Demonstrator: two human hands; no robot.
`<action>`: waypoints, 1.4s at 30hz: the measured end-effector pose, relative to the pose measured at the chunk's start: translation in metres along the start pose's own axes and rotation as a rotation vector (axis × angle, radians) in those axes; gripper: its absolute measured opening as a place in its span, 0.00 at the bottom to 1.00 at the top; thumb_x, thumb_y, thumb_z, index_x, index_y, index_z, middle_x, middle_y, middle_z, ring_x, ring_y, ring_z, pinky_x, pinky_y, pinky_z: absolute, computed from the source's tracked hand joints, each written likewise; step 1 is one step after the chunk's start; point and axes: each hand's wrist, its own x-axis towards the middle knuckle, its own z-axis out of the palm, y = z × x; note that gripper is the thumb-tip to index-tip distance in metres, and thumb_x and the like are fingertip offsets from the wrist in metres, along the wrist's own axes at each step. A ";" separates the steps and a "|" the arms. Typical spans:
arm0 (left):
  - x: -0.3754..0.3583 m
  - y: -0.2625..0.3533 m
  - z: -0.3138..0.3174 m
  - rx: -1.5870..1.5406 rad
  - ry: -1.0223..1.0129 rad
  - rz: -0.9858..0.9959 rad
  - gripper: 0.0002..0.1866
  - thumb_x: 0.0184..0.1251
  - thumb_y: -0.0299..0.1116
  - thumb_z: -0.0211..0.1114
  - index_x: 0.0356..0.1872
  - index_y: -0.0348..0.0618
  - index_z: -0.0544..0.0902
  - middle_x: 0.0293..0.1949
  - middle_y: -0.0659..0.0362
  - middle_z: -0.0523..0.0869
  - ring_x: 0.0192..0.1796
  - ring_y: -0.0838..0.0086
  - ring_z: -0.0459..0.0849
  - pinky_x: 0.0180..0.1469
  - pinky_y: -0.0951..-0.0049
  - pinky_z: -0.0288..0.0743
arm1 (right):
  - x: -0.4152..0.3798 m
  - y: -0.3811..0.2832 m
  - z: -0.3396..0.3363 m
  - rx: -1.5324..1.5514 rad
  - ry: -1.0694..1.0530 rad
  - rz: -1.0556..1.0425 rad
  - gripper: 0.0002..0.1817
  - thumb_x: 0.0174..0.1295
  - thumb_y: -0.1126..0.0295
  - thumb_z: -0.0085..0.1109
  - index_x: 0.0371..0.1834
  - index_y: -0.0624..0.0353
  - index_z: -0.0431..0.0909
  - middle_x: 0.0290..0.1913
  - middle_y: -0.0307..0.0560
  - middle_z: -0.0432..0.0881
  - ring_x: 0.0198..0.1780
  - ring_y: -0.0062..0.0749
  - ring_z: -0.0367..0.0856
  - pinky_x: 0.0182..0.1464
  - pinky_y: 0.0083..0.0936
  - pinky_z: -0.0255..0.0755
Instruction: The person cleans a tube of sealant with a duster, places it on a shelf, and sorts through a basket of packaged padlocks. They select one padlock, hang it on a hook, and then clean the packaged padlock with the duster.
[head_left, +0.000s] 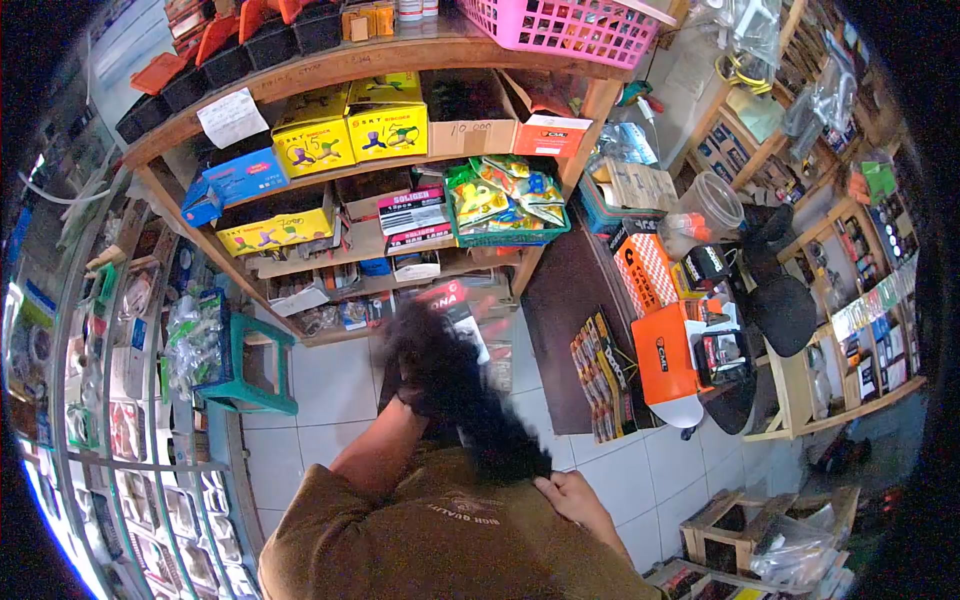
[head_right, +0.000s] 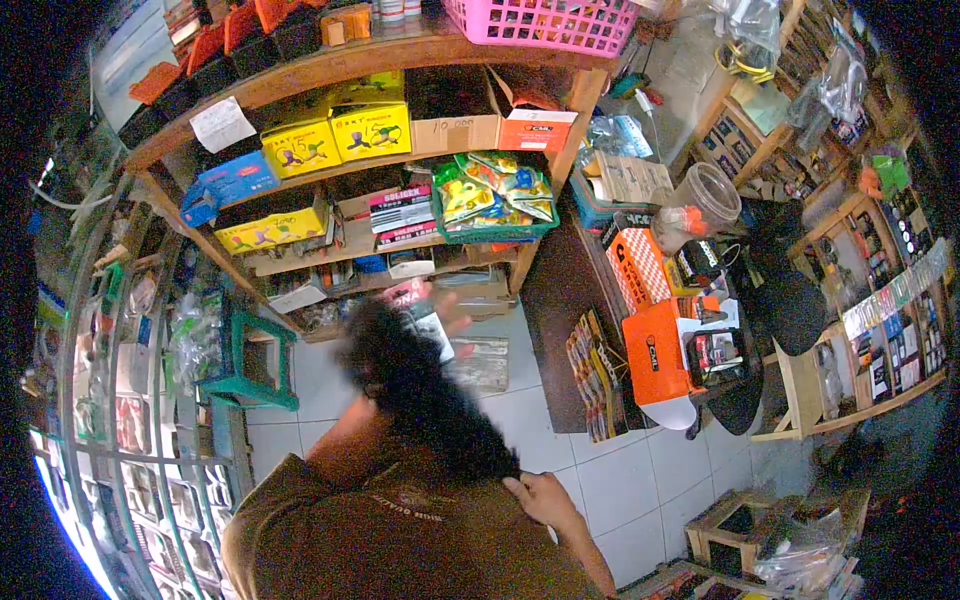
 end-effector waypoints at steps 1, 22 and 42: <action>0.002 0.006 -0.012 -0.072 -0.058 -0.060 0.33 0.61 0.63 0.43 0.60 0.52 0.64 0.61 0.51 0.67 0.60 0.48 0.66 0.57 0.38 0.59 | -0.001 -0.004 -0.002 -0.049 -0.051 -0.044 0.25 0.62 0.52 0.48 0.21 0.66 0.73 0.16 0.60 0.72 0.19 0.47 0.72 0.26 0.36 0.66; -0.015 0.005 0.021 0.025 0.056 0.085 0.34 0.62 0.63 0.43 0.62 0.51 0.62 0.61 0.50 0.67 0.61 0.51 0.67 0.60 0.46 0.60 | 0.002 0.033 0.025 0.178 0.070 -0.016 0.24 0.63 0.55 0.50 0.17 0.65 0.73 0.12 0.46 0.69 0.16 0.27 0.67 0.22 0.31 0.63; -0.005 0.017 0.002 -0.151 -0.109 -0.088 0.29 0.60 0.60 0.48 0.56 0.53 0.71 0.60 0.50 0.69 0.60 0.47 0.67 0.59 0.39 0.57 | -0.005 0.013 0.014 0.043 0.028 -0.042 0.22 0.61 0.56 0.52 0.17 0.65 0.72 0.13 0.57 0.68 0.16 0.38 0.66 0.23 0.34 0.62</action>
